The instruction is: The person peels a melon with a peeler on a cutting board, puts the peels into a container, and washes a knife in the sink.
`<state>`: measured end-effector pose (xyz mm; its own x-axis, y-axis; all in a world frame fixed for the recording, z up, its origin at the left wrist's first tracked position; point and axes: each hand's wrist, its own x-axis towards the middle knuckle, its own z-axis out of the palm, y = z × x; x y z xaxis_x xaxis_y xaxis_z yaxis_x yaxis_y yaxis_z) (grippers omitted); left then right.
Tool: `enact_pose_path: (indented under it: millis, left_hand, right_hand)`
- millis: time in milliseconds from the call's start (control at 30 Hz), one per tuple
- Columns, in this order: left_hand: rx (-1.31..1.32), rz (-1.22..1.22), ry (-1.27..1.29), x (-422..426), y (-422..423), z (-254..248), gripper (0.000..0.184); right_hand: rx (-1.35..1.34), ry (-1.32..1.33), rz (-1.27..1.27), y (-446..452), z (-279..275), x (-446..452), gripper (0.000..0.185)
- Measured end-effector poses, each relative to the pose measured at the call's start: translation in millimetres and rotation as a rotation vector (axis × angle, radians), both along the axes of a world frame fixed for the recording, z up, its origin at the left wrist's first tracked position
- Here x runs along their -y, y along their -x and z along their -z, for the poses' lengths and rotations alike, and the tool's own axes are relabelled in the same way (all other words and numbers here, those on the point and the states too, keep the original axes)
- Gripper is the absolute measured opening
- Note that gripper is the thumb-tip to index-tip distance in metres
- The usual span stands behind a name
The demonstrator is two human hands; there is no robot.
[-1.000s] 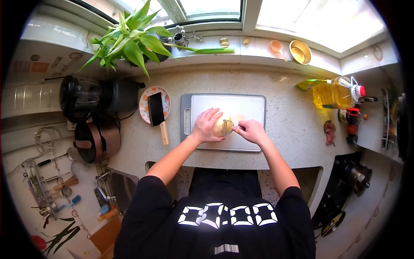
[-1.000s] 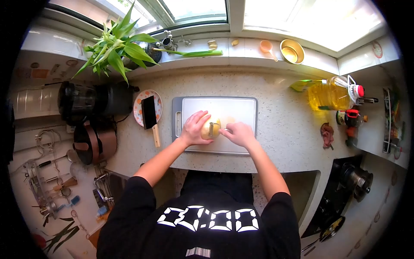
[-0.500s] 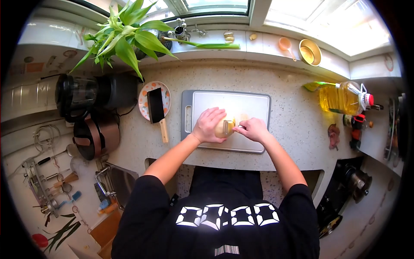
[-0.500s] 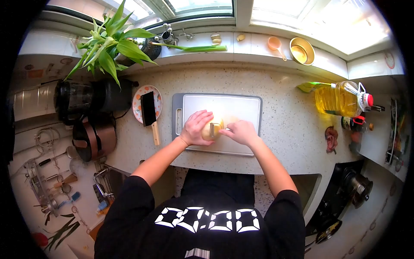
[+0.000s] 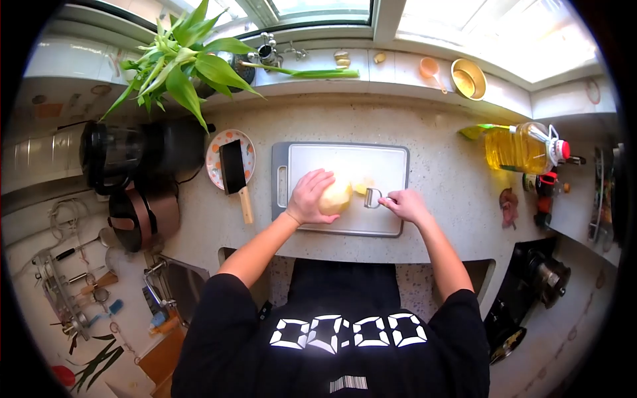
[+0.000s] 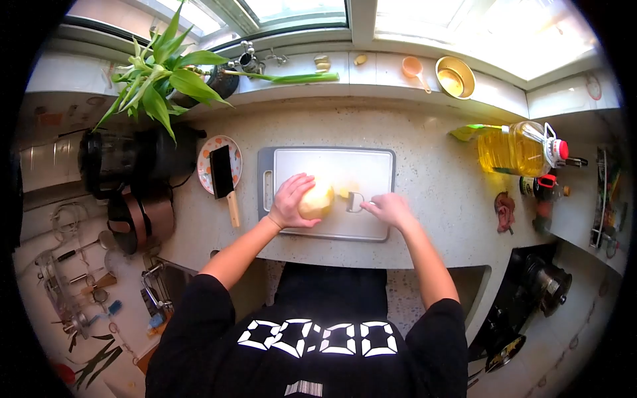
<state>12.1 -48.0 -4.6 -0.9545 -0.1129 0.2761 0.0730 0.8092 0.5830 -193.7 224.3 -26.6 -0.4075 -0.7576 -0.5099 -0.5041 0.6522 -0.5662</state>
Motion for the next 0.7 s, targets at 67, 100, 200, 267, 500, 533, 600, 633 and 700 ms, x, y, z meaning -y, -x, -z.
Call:
enact_pose_path:
  millis: [67,100,200,267,500,533,600,633,700]
  left_hand:
    - [0.001,0.008,-0.002,1,1,0,0.088]
    - [-0.001,0.01,-0.009,2,1,0,0.089]
    - [-0.005,0.018,-0.019,3,-2,2,0.09]
    - [-0.019,0.016,-0.031,3,-1,4,0.089]
    - [-0.04,0.024,-0.041,3,2,2,0.087]
    - [-0.045,0.026,-0.035,2,3,2,0.086]
    - [-0.045,0.038,-0.029,1,7,1,0.086]
    - [-0.046,0.042,-0.023,2,7,0,0.086]
    - [-0.041,0.039,-0.017,1,7,0,0.086]
  right_hand:
    - [0.118,-0.068,0.003,-4,-28,22,0.055]
    - [0.155,-0.034,0.001,-7,-29,30,0.055]
    - [0.155,0.068,-0.09,-19,-18,51,0.054]
    - [0.093,0.104,-0.164,-24,-27,70,0.056]
    - [0.026,0.135,-0.217,-19,-21,77,0.06]
    - [0.045,0.119,-0.22,-17,-17,75,0.06]
    - [0.077,0.09,-0.231,-10,-10,73,0.06]
    - [0.102,0.108,-0.22,-9,-9,71,0.06]
    - [0.107,0.133,-0.191,-8,-6,68,0.059]
